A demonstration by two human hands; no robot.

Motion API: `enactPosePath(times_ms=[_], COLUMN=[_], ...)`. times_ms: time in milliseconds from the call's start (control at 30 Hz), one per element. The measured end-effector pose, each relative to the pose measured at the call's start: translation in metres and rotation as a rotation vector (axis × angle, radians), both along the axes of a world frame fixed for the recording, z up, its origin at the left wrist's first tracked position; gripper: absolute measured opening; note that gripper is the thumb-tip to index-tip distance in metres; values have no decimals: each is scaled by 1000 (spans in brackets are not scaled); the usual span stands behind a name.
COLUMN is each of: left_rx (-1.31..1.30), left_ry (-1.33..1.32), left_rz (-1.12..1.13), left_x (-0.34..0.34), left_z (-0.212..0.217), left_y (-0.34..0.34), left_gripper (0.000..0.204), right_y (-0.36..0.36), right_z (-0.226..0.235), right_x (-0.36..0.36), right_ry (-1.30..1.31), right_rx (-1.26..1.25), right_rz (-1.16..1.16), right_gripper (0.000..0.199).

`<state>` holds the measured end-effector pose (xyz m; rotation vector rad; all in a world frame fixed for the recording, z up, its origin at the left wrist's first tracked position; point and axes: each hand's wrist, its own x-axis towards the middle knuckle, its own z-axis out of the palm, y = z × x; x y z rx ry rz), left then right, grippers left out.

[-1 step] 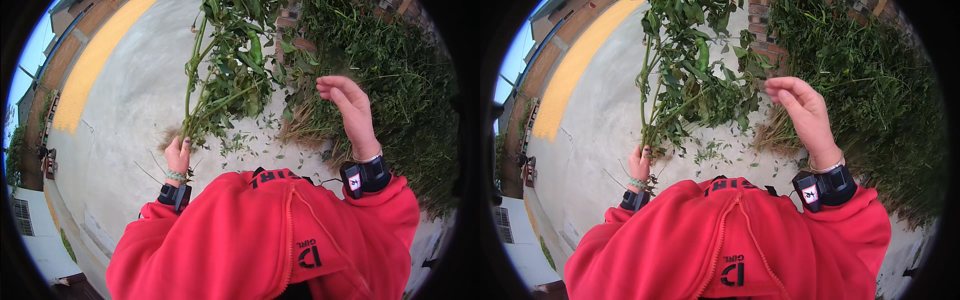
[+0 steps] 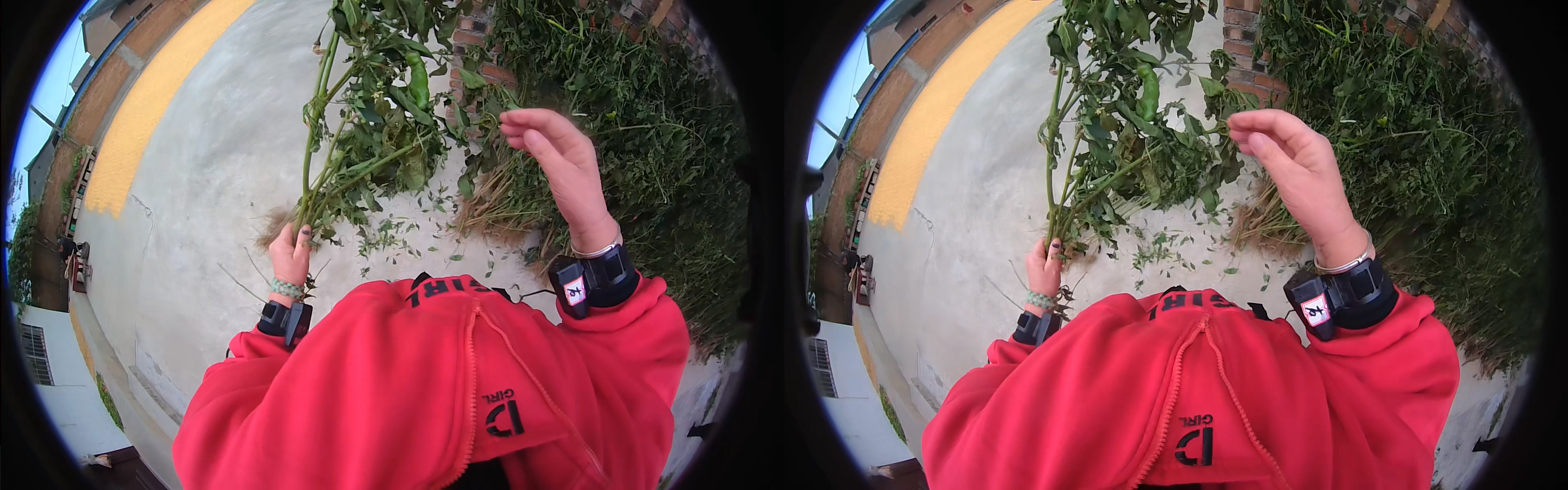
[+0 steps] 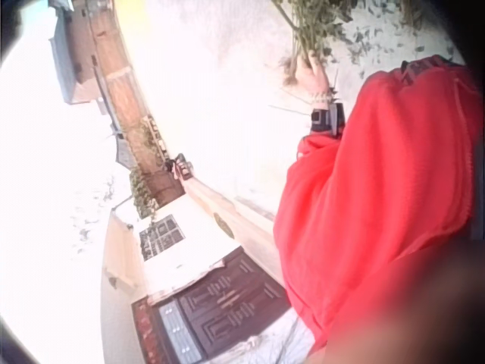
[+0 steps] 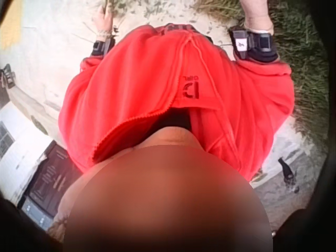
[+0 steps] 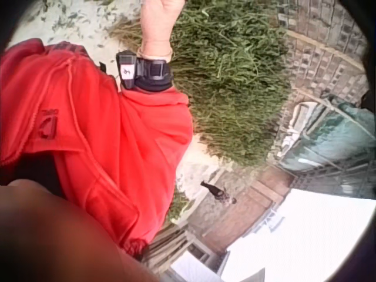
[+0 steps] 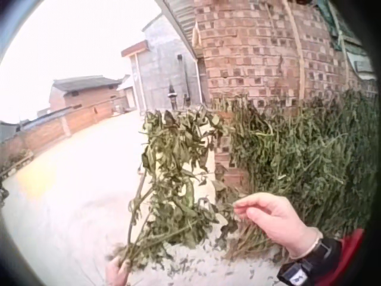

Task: The person picks green and red chili peppers from uprooted pepper plants by hand and places them into a green basket on the ground. The person repeatedly handles the plants, removes peppers, and deposits them into the basket.

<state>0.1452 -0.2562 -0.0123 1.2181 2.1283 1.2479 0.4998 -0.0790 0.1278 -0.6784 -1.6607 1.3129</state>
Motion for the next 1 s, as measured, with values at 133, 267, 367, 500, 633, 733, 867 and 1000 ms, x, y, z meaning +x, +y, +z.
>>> enactPosePath(times_ms=[133,267,367,500,633,733,867,1000], left_rx=[49,41,24,15,-20,-98,-93,-151], left_ry=[184,315,344,361,301,284,267,531], left_rz=[-67,-124,-162,-227,-251,-244,-266,-326], left_x=[-16,-38,-56,-80,-104,-115,-112,-89], left_z=[0,2,3,0,-10,-15,-10,3], left_y=[1,3,8,21,34,37,37,28], left_gripper=[22,24,26,25,25,27,28,36], right_y=[24,36,47,51,34,33,35,40], right_z=[21,7,-2,-11,-17,-7,6,3], right_x=[-85,-121,-131,-141,-134,-118,-90,-48], right_ry=[-101,-245,-384,-512,-244,-628,-1031,-1177], right_rx=[34,52,78,-86,13,189,911,911], right_rz=[7,-242,-281,-313,-269,-125,-113,-35], right_gripper=[33,30,38,46,35,28,21,19])
